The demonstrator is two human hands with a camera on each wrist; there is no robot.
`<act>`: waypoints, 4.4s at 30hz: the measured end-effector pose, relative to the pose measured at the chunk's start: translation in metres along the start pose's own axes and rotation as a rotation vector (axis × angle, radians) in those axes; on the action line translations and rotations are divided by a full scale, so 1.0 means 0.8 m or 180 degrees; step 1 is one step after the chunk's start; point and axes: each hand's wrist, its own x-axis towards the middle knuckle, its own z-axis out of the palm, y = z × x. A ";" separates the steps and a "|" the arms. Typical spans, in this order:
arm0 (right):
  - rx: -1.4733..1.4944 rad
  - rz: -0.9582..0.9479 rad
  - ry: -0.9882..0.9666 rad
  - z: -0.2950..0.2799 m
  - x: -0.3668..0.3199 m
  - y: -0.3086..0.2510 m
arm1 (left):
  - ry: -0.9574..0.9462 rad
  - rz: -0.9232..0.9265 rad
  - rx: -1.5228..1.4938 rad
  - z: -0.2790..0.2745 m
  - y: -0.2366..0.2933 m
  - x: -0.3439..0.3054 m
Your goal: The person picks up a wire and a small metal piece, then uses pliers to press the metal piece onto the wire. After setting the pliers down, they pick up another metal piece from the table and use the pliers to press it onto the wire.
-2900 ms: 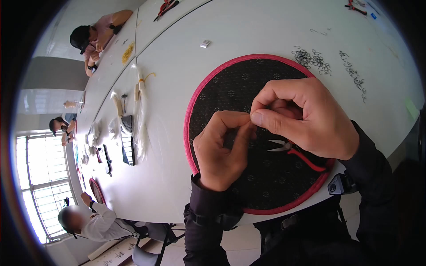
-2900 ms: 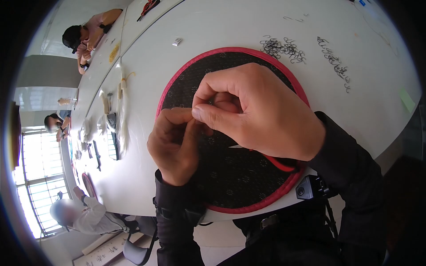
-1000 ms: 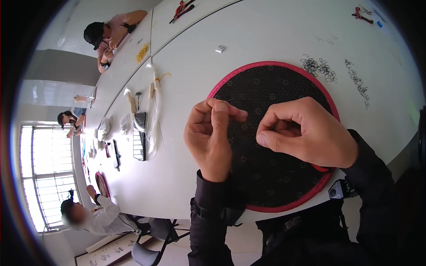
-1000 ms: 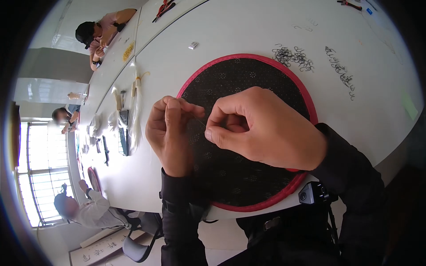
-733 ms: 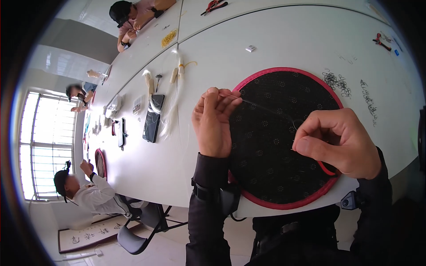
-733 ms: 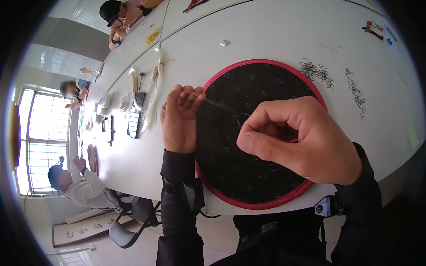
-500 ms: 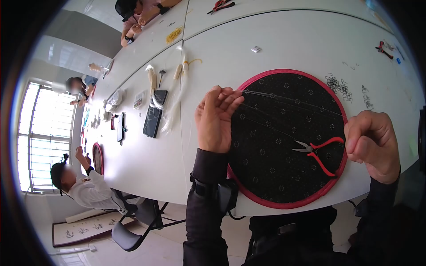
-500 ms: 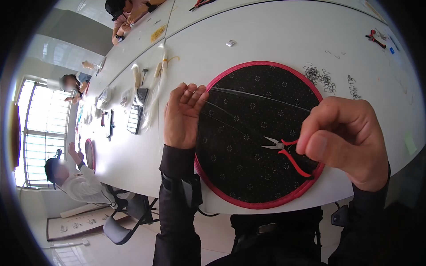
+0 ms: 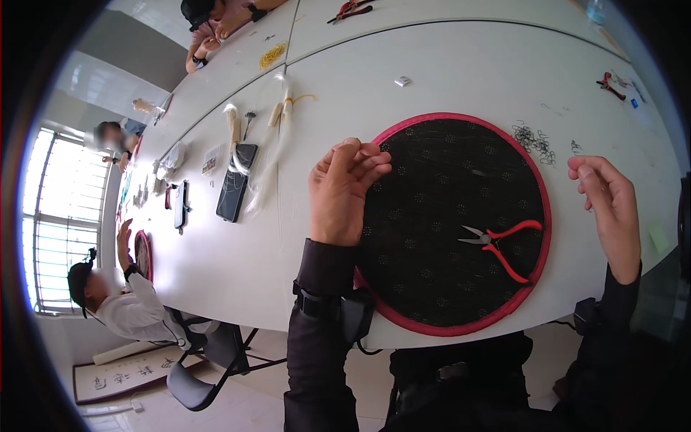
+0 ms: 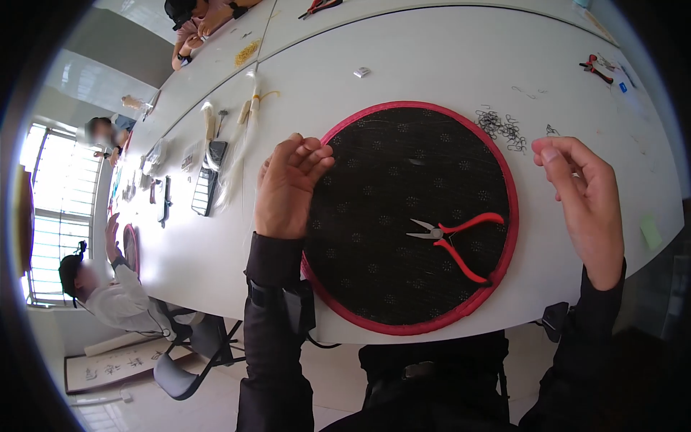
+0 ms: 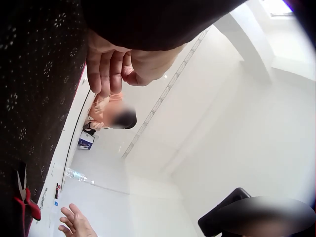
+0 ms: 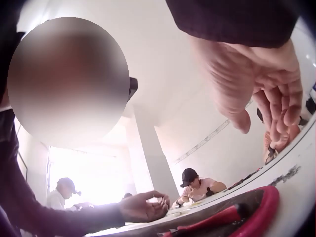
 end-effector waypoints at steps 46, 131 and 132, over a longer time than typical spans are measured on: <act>0.0203 -0.0878 -0.0872 0.096 -0.014 -0.067 | -0.0699 0.0320 0.1044 0.066 -0.006 -0.040; -0.0820 0.0773 0.2897 -0.309 -0.063 0.195 | -0.0628 -0.0018 0.0286 0.039 -0.012 -0.018; -0.0841 0.0862 0.2899 -0.306 -0.064 0.186 | -0.0655 0.0002 0.0394 0.041 -0.012 -0.019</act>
